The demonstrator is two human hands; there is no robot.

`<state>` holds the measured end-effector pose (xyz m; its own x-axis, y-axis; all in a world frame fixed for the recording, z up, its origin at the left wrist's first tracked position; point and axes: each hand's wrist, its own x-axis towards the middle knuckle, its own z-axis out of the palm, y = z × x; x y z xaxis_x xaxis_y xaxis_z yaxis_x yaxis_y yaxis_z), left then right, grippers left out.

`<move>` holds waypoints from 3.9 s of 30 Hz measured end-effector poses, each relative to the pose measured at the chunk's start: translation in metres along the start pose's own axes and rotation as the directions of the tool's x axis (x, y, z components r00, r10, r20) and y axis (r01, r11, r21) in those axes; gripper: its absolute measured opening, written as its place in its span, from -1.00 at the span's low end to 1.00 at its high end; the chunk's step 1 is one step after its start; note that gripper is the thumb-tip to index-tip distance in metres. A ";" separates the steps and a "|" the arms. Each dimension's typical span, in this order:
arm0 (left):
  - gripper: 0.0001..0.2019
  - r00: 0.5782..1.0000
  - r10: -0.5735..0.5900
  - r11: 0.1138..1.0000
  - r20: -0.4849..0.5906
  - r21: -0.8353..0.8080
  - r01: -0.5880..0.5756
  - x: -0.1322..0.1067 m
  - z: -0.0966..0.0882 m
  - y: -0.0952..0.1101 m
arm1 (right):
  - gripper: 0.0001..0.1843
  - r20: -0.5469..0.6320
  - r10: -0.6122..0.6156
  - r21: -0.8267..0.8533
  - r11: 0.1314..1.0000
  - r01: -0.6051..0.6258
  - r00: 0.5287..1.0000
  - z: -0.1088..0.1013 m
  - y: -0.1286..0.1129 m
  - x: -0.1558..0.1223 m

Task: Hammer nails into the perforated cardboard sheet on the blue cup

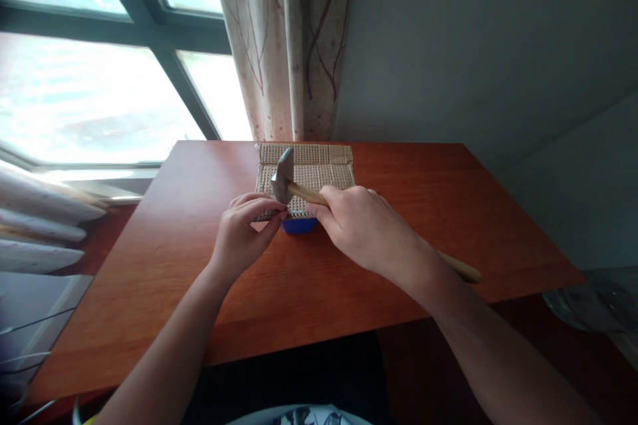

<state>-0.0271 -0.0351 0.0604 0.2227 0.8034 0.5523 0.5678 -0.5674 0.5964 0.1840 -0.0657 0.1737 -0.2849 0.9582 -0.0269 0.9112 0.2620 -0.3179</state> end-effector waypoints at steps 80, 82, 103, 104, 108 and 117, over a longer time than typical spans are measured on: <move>-0.89 0.998 0.040 0.997 0.051 -0.068 -0.036 -0.002 -0.004 -0.007 | -0.64 -0.001 0.080 0.129 0.988 -0.079 0.997 0.022 0.035 -0.019; -0.90 0.998 0.040 0.997 0.050 -0.071 -0.036 -0.002 -0.004 -0.007 | -0.61 -0.052 0.086 0.190 0.979 -0.075 0.995 0.019 0.038 -0.021; -0.87 0.998 0.038 0.995 0.053 -0.091 -0.033 -0.003 -0.004 -0.009 | -0.64 -0.422 0.637 0.682 0.692 -0.237 0.645 0.098 0.192 0.021; -0.88 0.998 0.037 0.995 0.053 -0.091 -0.032 -0.003 -0.005 -0.009 | -0.63 -0.428 0.632 0.663 0.705 -0.251 0.646 0.105 0.195 0.023; -0.88 0.998 0.038 0.996 0.051 -0.085 -0.033 -0.003 -0.005 -0.008 | -0.62 -0.434 0.567 0.570 0.775 -0.274 0.701 0.125 0.199 0.033; -0.89 0.998 0.032 0.996 0.057 -0.080 -0.027 -0.002 -0.006 -0.006 | -0.73 -0.454 0.437 0.402 0.878 -0.259 0.776 0.144 0.180 0.058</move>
<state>-0.0354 -0.0344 0.0588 0.2855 0.7938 0.5370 0.4959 -0.6018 0.6260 0.2889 0.0208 -0.0219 0.3122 0.9106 0.2709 0.7544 -0.0643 -0.6532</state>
